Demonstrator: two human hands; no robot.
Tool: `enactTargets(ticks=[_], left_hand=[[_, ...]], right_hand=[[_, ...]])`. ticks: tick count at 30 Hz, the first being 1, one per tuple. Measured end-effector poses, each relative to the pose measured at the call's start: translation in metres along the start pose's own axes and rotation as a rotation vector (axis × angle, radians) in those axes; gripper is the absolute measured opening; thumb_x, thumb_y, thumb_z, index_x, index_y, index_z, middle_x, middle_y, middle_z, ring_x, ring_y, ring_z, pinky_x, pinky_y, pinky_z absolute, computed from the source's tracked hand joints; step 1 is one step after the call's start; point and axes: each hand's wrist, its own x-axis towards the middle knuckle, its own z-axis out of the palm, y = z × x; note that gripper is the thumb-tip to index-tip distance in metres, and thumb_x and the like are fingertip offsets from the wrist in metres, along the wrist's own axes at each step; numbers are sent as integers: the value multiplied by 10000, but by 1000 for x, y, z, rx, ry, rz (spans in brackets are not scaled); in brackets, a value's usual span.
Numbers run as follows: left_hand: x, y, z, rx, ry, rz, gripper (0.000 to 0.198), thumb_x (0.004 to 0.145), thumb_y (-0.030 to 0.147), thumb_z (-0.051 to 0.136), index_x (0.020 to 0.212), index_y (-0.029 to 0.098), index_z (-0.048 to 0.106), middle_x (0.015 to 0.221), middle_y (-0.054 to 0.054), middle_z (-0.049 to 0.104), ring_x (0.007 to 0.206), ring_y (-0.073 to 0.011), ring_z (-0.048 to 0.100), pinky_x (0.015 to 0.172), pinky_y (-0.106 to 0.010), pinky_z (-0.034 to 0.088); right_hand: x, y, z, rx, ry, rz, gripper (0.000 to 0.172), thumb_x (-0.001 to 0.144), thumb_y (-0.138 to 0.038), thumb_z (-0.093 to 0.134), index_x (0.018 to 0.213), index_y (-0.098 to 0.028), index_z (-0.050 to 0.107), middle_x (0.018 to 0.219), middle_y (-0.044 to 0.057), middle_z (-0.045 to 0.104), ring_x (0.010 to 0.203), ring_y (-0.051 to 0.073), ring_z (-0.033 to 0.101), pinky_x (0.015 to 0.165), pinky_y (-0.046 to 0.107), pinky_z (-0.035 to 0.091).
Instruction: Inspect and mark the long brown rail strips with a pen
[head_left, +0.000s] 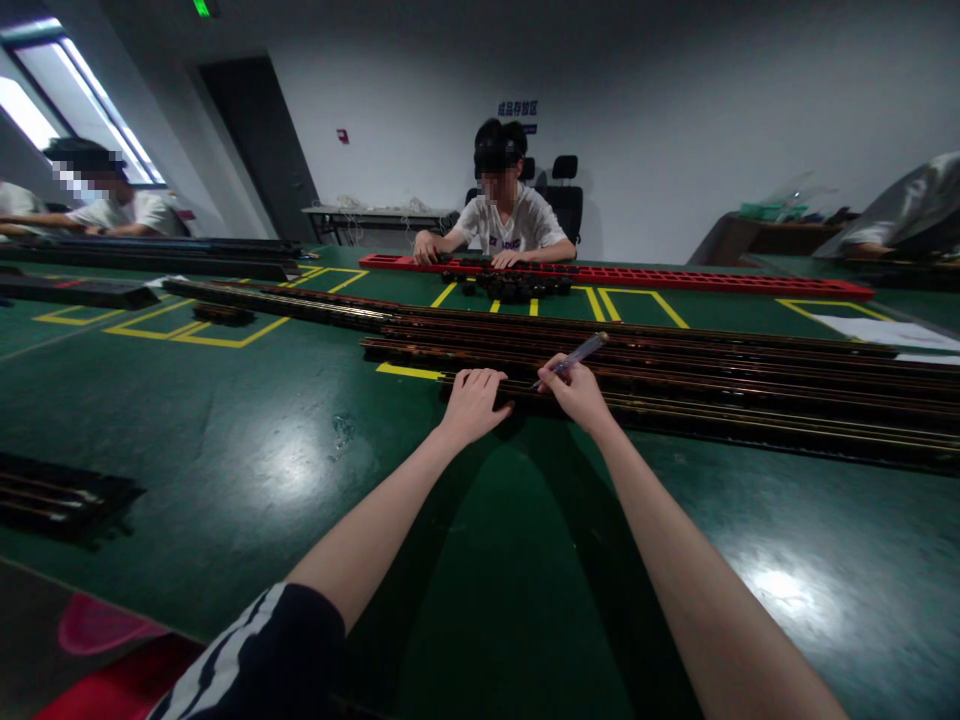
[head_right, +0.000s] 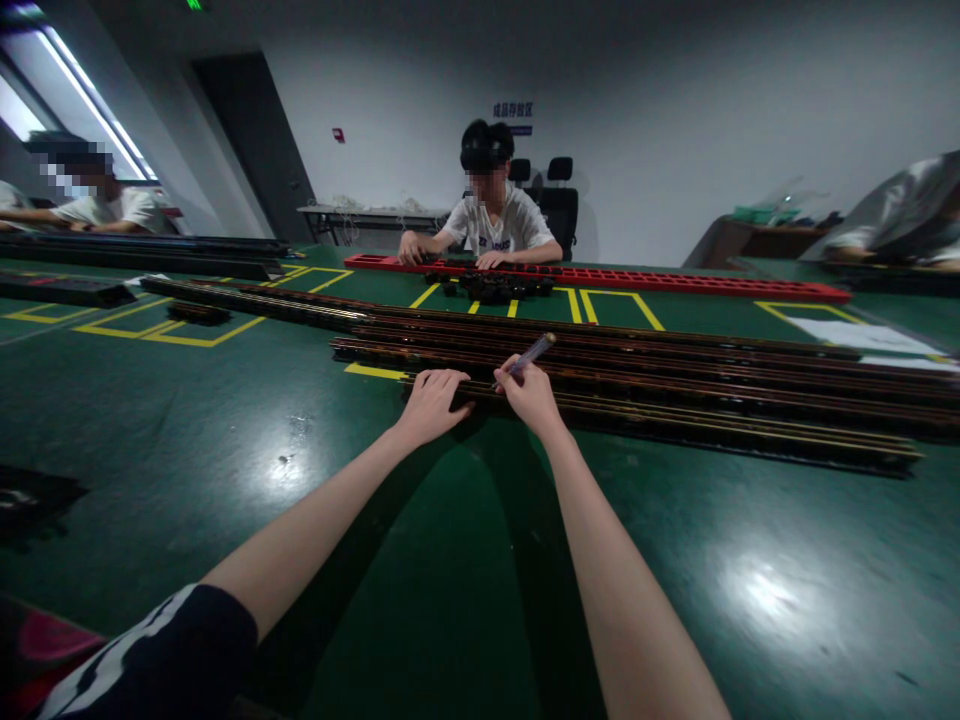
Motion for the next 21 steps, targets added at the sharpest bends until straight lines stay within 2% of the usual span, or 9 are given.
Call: enactTargets(ticks=[21], left_hand=[[0,0,2,26,13,-25,353,884,371,522,1145,137,557,1141,-103,634,1081,-261,541,974,-426,339]], right_hand=[[1,-2,2,11,-5,12,122,796,-271,569,702,-218,514,566,-10,629,599,179,646,665,305,490]])
